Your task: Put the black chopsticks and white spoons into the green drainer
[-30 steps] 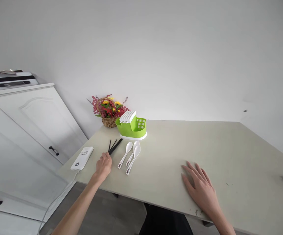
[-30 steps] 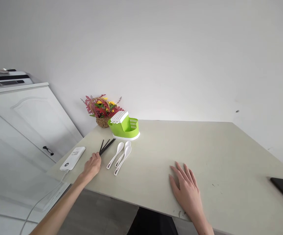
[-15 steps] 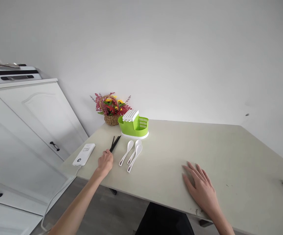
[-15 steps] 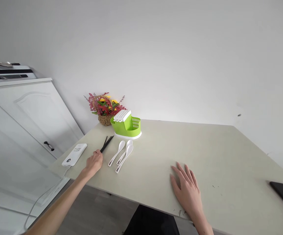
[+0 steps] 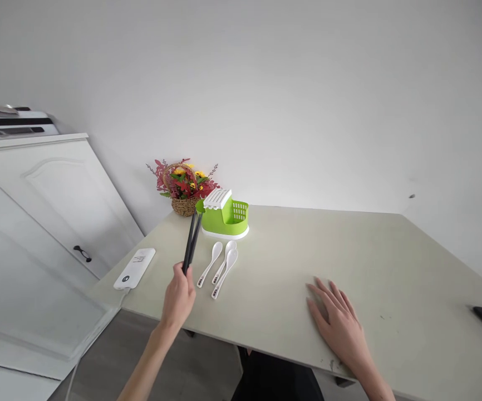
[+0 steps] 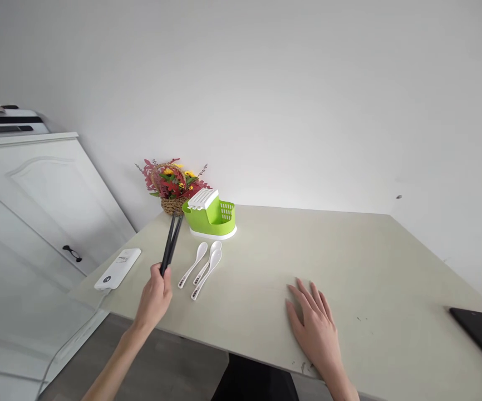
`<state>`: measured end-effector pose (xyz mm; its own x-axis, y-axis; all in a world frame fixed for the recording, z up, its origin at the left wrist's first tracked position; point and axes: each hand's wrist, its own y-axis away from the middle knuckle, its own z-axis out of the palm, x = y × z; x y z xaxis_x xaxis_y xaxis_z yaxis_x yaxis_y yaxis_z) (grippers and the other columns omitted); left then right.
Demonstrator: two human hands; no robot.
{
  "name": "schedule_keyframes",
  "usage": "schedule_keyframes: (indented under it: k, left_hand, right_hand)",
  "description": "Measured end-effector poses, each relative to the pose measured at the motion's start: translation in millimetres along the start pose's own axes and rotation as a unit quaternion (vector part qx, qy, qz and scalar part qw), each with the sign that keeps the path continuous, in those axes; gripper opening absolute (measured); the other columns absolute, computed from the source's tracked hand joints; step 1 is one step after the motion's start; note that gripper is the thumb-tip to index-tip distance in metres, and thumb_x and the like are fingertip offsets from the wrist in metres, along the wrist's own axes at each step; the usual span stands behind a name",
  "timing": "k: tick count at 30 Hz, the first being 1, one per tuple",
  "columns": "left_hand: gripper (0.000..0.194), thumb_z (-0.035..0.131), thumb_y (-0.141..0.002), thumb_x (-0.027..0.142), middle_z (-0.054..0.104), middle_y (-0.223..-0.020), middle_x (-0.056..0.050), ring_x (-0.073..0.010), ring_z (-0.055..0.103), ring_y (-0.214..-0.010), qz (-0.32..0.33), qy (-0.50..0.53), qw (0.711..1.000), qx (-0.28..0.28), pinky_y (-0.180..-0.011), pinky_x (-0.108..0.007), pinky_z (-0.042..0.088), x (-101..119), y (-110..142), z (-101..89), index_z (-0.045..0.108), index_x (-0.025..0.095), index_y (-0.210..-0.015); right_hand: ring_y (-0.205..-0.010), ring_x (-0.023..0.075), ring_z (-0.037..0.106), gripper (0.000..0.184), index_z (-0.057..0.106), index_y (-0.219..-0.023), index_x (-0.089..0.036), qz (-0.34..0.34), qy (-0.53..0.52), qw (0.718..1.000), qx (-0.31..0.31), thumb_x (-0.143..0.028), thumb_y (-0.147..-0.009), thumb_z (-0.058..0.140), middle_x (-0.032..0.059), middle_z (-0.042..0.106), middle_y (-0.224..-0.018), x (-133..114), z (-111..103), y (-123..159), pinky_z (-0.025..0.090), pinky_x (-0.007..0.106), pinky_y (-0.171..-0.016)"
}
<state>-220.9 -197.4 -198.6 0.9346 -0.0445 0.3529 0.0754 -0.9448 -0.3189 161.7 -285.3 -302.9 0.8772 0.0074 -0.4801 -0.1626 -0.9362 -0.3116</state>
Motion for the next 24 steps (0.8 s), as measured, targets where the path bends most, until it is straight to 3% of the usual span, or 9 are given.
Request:
schedule_keyframes:
  k: [4,7,10,14,17,21,24]
  left_hand:
    - [0.021,0.03,-0.109,0.035,0.071,-0.083,-0.007,-0.0249,0.073,-0.073,0.058,0.079,0.994,-0.051,-0.06,-0.031,0.049,57.0,17.1,19.8,0.046,0.021,-0.112]
    - [0.022,0.031,-0.109,0.031,0.072,-0.087,-0.009,-0.025,0.075,-0.079,0.105,0.036,0.987,-0.118,-0.063,-0.031,0.049,97.4,25.2,37.5,0.05,0.019,-0.113]
    - [0.028,0.029,-0.11,0.028,0.07,-0.087,-0.012,-0.0257,0.075,-0.079,0.139,-0.027,0.975,-0.171,-0.061,-0.031,0.047,122.2,30.0,50.2,0.053,0.015,-0.113]
    - [0.029,0.03,-0.106,0.018,0.068,-0.091,-0.015,-0.0235,0.073,-0.075,0.16,-0.078,0.968,-0.175,-0.061,-0.03,0.049,132.9,31.8,59.3,0.056,0.011,-0.117]
    - [0.028,0.043,-0.096,0.008,0.066,-0.097,-0.018,-0.0242,0.072,-0.077,0.173,-0.117,0.96,-0.184,-0.063,-0.031,0.052,135.8,31.1,63.4,0.056,0.008,-0.121]
    - [0.053,0.055,-0.081,-0.002,0.064,-0.105,-0.021,-0.0275,0.072,-0.086,0.199,-0.155,0.944,-0.213,-0.066,-0.031,0.054,142.1,29.8,67.1,0.052,0.004,-0.133]
    - [0.06,0.06,-0.078,-0.001,0.064,-0.104,-0.021,-0.0271,0.072,-0.084,0.207,-0.149,0.943,-0.214,-0.066,-0.031,0.054,146.1,28.5,70.1,0.051,0.005,-0.137]
  right_hand:
    - [-0.158,0.0276,0.026,0.054,0.058,-0.147,-0.029,0.002,-0.004,1.0,0.004,-0.054,-0.106,0.035,-0.003,0.044,-0.163,-2.9,-2.7,-0.8,0.03,0.054,-0.127]
    - [-0.158,0.0283,0.026,0.054,0.059,-0.147,-0.029,0.004,-0.005,1.0,0.0,-0.054,-0.105,0.036,-0.002,0.045,-0.163,-4.2,-5.1,-1.5,0.03,0.054,-0.127]
    - [-0.158,0.028,0.026,0.054,0.059,-0.147,-0.028,0.007,-0.005,1.0,-0.003,-0.054,-0.106,0.035,-0.0016,0.045,-0.163,-4.8,-6.6,-1.9,0.03,0.054,-0.127]
    - [-0.158,0.0277,0.027,0.053,0.059,-0.146,-0.028,0.005,-0.006,1.0,0.003,-0.053,-0.106,0.035,-0.0013,0.046,-0.163,-5.2,-7.0,-1.7,0.029,0.053,-0.127]
    - [-0.158,0.0274,0.027,0.053,0.059,-0.146,-0.028,0.006,-0.005,1.0,0.0,-0.053,-0.106,0.035,-0.0017,0.045,-0.163,-5.1,-7.0,-1.5,0.03,0.054,-0.127]
    - [-0.158,0.0266,0.026,0.053,0.058,-0.146,-0.028,0.009,-0.003,1.0,-0.001,-0.053,-0.106,0.035,-0.0023,0.045,-0.163,-4.9,-7.5,-1.7,0.03,0.053,-0.127]
    - [-0.158,0.0263,0.026,0.053,0.058,-0.147,-0.028,0.01,-0.001,1.0,-0.001,-0.053,-0.106,0.035,-0.0022,0.044,-0.163,-5.0,-7.8,-2.2,0.03,0.052,-0.127]
